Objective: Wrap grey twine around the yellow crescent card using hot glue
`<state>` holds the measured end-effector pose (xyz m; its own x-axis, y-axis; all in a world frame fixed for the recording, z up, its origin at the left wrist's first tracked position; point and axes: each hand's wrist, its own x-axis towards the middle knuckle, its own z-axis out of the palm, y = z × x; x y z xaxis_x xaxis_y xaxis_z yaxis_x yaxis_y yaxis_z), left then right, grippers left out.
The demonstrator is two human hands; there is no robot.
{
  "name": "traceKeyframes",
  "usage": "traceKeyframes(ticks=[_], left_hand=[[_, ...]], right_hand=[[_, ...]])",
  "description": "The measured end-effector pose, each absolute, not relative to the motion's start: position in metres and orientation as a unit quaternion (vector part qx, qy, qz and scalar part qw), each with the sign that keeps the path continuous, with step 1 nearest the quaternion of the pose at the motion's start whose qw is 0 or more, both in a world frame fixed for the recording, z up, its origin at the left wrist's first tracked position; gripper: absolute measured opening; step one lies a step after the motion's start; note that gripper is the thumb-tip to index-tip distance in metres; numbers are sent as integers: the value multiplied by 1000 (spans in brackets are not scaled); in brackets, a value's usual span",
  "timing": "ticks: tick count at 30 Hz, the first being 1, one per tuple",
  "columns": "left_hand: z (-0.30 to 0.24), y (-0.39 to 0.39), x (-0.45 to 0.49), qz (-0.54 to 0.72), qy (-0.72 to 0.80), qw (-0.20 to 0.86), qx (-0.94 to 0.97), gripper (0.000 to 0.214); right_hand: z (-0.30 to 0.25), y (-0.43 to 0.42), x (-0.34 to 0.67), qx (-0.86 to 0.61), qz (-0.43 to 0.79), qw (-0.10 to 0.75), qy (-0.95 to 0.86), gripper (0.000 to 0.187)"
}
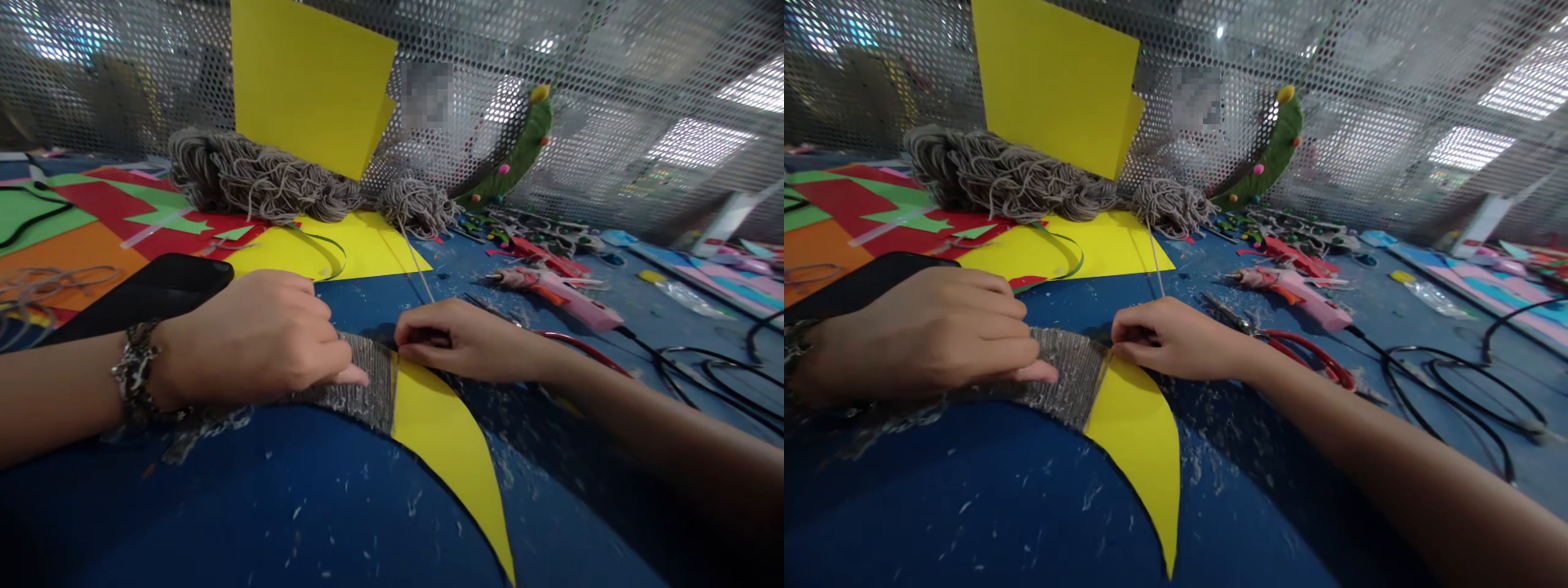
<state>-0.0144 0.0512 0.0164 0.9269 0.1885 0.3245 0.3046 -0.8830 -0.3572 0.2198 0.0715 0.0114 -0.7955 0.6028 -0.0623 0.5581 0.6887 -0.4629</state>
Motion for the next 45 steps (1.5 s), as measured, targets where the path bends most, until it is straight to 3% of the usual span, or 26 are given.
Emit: traceKeyframes(ticks=[6, 10, 12, 15, 23, 27, 38, 45], left_hand=[[8, 54, -13, -137, -187, 244, -942, 41], [8, 55, -12, -137, -205, 251, -936, 45], [10, 55, -13, -139, -214, 221, -941, 43], [13, 56, -13, -137, -227, 155, -952, 56], [3, 52, -9, -115, -195, 87, -970, 33], [0, 49, -8, -69, -209, 24, -975, 37], [-4, 53, -9, -108, -202, -91, -969, 37], [-1, 52, -9, -104, -149, -68, -981, 38]], right_hand=[[12, 70, 220, -328, 234, 40, -914, 15], [11, 69, 221, -334, 231, 37, -913, 16], [11, 69, 221, -327, 228, 44, -916, 15], [10, 70, 221, -318, 227, 47, -919, 11], [8, 71, 221, -313, 228, 64, -920, 12], [9, 71, 220, -322, 235, 54, -916, 13], [9, 70, 220, -343, 275, 58, -896, 18], [8, 71, 219, -351, 270, 58, -895, 15]])
